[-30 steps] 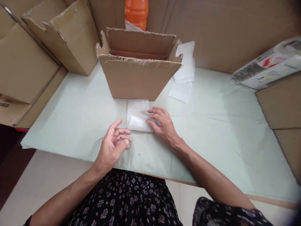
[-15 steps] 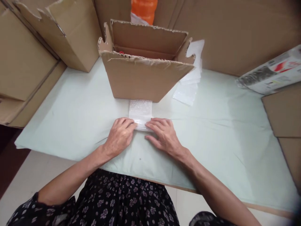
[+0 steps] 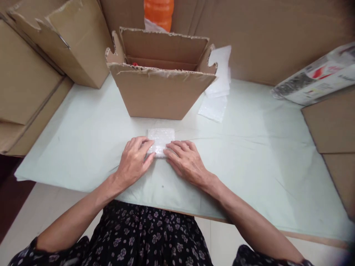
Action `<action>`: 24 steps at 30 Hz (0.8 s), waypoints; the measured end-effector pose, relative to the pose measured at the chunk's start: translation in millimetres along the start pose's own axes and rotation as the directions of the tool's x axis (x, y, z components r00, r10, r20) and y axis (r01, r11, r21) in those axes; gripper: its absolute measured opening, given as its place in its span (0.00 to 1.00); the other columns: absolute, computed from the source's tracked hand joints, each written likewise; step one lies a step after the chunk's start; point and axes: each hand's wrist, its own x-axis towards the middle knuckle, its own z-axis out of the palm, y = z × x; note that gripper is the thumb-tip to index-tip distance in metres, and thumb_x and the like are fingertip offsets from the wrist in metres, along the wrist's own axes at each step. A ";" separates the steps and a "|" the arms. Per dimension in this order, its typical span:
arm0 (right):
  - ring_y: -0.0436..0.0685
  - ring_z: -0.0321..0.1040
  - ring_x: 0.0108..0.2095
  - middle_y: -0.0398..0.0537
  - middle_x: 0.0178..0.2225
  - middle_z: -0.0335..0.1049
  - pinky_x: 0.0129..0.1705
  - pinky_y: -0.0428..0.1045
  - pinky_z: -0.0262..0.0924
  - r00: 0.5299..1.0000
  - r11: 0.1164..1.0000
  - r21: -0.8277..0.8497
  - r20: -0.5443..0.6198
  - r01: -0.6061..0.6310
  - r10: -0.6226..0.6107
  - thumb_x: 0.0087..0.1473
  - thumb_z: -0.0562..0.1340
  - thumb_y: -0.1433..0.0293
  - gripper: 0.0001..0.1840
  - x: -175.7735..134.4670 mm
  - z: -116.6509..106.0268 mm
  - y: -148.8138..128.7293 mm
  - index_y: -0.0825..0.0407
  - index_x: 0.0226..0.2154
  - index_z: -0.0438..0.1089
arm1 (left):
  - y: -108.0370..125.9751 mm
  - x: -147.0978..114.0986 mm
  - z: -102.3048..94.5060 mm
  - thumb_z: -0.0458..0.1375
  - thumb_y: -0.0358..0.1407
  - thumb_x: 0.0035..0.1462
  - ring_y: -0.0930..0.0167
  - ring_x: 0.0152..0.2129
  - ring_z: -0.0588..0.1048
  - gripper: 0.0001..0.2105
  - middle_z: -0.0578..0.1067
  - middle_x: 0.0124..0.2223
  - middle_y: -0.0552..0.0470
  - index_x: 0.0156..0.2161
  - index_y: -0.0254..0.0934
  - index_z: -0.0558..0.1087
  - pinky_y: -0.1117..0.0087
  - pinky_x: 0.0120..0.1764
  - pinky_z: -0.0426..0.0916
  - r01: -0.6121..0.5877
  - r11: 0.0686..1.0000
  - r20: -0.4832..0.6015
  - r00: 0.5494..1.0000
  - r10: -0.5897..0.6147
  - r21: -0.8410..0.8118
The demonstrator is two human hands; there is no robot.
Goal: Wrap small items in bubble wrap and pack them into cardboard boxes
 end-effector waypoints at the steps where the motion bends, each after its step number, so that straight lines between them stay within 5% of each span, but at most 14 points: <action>1: 0.62 0.71 0.53 0.53 0.51 0.78 0.54 0.60 0.60 1.000 0.999 0.031 0.006 -0.008 0.008 0.68 0.55 0.73 0.14 2.1 2.1 1.4 0.50 0.48 0.75 | 0.2 -2.1 -2.9 0.57 0.32 0.64 0.57 0.47 0.74 0.13 0.77 0.49 0.38 0.52 0.32 0.75 0.55 0.49 0.70 -0.030 0.999 0.004 1.000 0.031 -0.027; 6: 0.59 0.74 0.42 0.51 0.41 0.81 0.49 0.56 0.63 0.995 0.960 0.262 0.052 -0.101 0.090 0.68 0.57 0.70 0.14 1.4 0.5 1.8 0.52 0.50 0.75 | -0.2 -14.3 -17.3 0.55 0.29 0.65 0.65 0.40 0.76 0.15 0.80 0.42 0.47 0.55 0.36 0.72 0.60 0.46 0.69 0.013 0.974 0.109 0.994 0.012 -0.228; 14: 0.75 0.63 0.60 0.68 0.63 0.65 0.55 0.66 0.61 0.974 0.978 0.057 0.124 -0.199 0.191 0.65 0.61 0.60 0.23 21.5 4.3 10.6 0.58 0.55 0.71 | -8.3 3.3 0.7 0.53 0.31 0.65 0.60 0.40 0.74 0.13 0.78 0.42 0.42 0.51 0.32 0.75 0.57 0.45 0.68 0.098 0.995 0.094 0.991 -0.101 0.035; 17: 0.73 0.63 0.61 0.65 0.63 0.66 0.56 0.65 0.62 0.978 0.980 0.101 0.144 -0.169 0.153 0.63 0.63 0.63 0.14 23.4 6.3 11.0 0.55 0.47 0.73 | -11.2 0.7 1.7 0.54 0.32 0.65 0.60 0.44 0.73 0.14 0.78 0.48 0.42 0.54 0.34 0.74 0.57 0.48 0.69 0.101 0.995 0.085 0.991 -0.100 -0.008; 21: 0.65 0.73 0.51 0.58 0.53 0.75 0.51 0.60 0.66 0.979 0.953 0.239 0.128 -0.188 0.161 0.60 0.65 0.69 0.08 15.0 1.9 5.0 0.52 0.42 0.71 | -10.6 -6.9 1.3 0.53 0.30 0.65 0.63 0.41 0.74 0.16 0.78 0.43 0.46 0.56 0.36 0.72 0.59 0.46 0.70 0.083 0.982 0.095 0.993 -0.067 -0.171; 24: 0.60 0.76 0.41 0.52 0.47 0.79 0.47 0.58 0.69 0.971 0.936 0.284 0.174 -0.209 0.164 0.59 0.64 0.72 0.16 7.7 -4.3 3.3 0.50 0.50 0.69 | -6.2 -5.9 0.8 0.53 0.29 0.63 0.64 0.37 0.75 0.16 0.78 0.39 0.48 0.55 0.37 0.72 0.61 0.43 0.72 0.075 0.969 0.117 0.992 -0.048 -0.236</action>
